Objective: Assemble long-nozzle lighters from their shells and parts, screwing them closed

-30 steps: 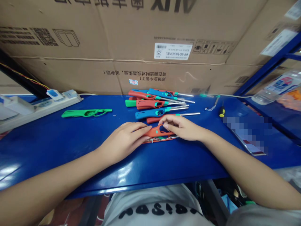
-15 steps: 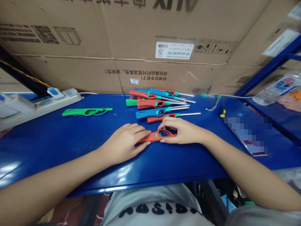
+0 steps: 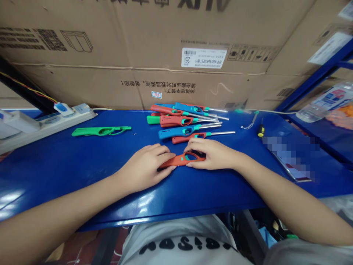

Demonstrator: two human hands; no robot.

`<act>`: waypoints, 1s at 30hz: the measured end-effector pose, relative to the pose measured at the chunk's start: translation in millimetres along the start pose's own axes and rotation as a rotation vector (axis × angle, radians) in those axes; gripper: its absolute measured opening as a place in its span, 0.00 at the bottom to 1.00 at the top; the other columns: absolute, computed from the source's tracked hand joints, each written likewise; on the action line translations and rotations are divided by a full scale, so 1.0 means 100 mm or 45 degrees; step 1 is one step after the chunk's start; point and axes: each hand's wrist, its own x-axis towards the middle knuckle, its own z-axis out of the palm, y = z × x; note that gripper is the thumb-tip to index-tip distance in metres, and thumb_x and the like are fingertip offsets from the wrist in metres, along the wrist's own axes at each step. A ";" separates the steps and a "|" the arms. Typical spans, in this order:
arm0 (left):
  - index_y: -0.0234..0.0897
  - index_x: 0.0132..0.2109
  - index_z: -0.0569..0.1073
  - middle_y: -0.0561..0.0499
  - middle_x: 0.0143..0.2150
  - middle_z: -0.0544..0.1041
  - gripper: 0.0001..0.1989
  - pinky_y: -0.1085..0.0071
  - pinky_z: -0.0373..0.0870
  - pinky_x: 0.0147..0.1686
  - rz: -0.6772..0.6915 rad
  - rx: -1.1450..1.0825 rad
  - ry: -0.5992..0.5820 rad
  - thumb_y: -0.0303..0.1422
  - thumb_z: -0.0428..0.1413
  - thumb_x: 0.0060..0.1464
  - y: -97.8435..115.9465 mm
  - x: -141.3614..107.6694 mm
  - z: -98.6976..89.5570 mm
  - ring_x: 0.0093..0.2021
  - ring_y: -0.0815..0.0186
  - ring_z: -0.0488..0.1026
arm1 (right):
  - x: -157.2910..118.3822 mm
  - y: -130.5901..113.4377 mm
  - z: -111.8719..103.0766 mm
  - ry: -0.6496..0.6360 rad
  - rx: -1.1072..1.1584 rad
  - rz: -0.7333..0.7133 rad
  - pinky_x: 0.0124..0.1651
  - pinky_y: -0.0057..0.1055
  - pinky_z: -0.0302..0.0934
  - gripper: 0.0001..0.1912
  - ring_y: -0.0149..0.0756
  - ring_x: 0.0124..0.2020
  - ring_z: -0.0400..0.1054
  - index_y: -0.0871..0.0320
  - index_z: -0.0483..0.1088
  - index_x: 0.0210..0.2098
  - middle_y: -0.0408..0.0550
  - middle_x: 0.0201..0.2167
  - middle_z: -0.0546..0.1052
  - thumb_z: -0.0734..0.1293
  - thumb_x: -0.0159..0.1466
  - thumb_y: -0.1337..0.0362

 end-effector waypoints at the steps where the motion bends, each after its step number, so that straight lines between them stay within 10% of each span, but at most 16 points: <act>1: 0.37 0.54 0.77 0.46 0.46 0.78 0.15 0.61 0.72 0.45 -0.001 -0.001 -0.001 0.38 0.52 0.67 0.00 0.00 0.00 0.45 0.58 0.75 | 0.00 0.00 0.00 0.001 -0.009 0.000 0.43 0.34 0.65 0.16 0.38 0.42 0.71 0.57 0.72 0.49 0.50 0.45 0.76 0.69 0.66 0.55; 30: 0.38 0.50 0.77 0.47 0.42 0.79 0.16 0.64 0.71 0.42 -0.066 -0.123 -0.028 0.41 0.47 0.70 -0.01 0.00 -0.05 0.43 0.59 0.75 | 0.00 -0.08 -0.03 0.000 -0.238 -0.071 0.42 0.34 0.64 0.14 0.41 0.43 0.74 0.59 0.74 0.47 0.52 0.43 0.80 0.61 0.72 0.59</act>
